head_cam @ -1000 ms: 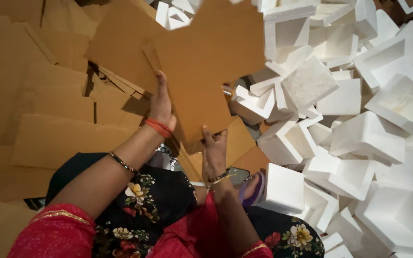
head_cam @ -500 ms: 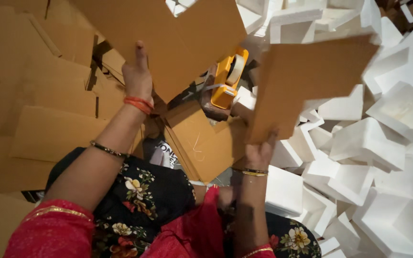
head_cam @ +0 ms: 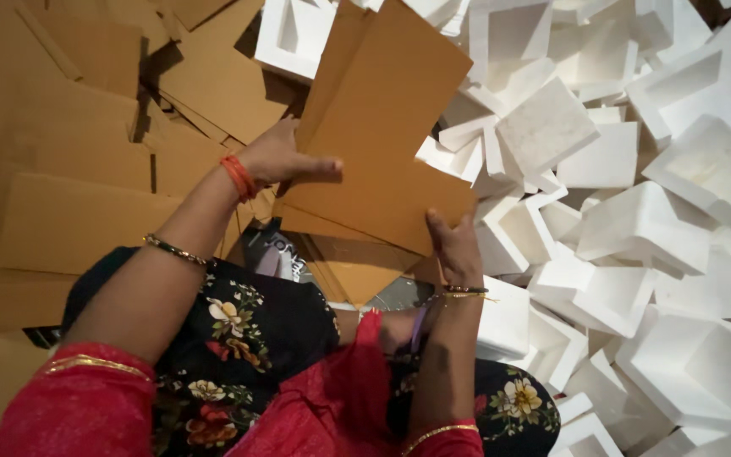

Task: The person assembles small boxes by folding brown cardboard pieces and inserting white styrofoam inserts. They use a tape dispenser to secure the cardboard flaps and repeatedly handle the components to construct the boxes.

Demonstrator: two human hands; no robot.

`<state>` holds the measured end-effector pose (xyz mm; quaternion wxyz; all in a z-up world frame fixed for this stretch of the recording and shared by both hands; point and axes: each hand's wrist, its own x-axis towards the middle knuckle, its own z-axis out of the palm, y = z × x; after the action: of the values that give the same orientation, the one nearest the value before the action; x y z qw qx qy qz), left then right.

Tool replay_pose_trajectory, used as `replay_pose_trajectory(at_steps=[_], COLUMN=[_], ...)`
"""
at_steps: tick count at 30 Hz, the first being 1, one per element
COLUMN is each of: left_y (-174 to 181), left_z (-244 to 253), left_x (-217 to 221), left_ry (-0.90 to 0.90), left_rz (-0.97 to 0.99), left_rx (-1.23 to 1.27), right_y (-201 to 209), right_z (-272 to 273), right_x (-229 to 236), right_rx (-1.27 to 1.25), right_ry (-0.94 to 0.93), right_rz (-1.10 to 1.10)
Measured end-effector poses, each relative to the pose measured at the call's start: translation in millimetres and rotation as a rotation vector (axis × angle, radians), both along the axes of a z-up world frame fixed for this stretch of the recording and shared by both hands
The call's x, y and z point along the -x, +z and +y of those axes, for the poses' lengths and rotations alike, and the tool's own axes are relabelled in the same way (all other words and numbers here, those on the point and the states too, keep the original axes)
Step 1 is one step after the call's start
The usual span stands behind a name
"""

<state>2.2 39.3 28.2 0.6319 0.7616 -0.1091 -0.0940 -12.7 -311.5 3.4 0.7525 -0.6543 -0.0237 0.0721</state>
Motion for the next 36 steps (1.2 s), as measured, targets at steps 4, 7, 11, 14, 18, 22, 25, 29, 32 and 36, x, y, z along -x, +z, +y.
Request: replay_pose_trajectory(at_steps=[4,7,11,14,18,22,25,29,32,36], left_y=[-31.3,-81.6,-138.4,-142.2,-90.3,-66.6,-83.1,-94.7,-96.4,-100.6], left_z=[-6.8,-19.3,-25.0,-32.2,-25.0,-45.9,-99.6,-177.6,-182.0,-77.9], left_x=[3.1,-12.9,-33.4,-30.0,-11.4,6.4,29.2,95.3,105.0,7.8], left_ry=[-0.128,-0.167,-0.190,-0.037,0.137,0.029,-0.014,-0.066,-0.119,-0.269], left_rz=[0.142,0.054,-0.189,-0.162,0.031,0.486,0.710,0.770,0.800,0.825], left_rx=[0.067,-0.215,-0.282,0.011,-0.081,0.750,0.832,0.932,0.796,-0.105], right_y=[-18.3,-69.7,-139.2,-134.9,-93.7,-71.6,-82.4,-104.8,-109.8,-110.7], right_z=[-26.6,-42.9,-41.5,-41.1,-67.5,-85.4,-69.5,-10.8,3.0,-29.9], right_x=[-10.5,-14.8,-14.8,-14.7,2.8,20.0,47.5,58.6,40.4,5.9], right_rx=[0.176,0.229,0.605,0.121,-0.175,-0.313,-0.347,-0.376,-0.370,-0.328], right_ry=[0.033,0.133,0.150,0.087,0.185,0.205,0.140,0.089,0.063,-0.108], right_rz=[0.026,0.235,-0.308,0.268,0.142,0.139,0.176,0.223,0.238,0.225])
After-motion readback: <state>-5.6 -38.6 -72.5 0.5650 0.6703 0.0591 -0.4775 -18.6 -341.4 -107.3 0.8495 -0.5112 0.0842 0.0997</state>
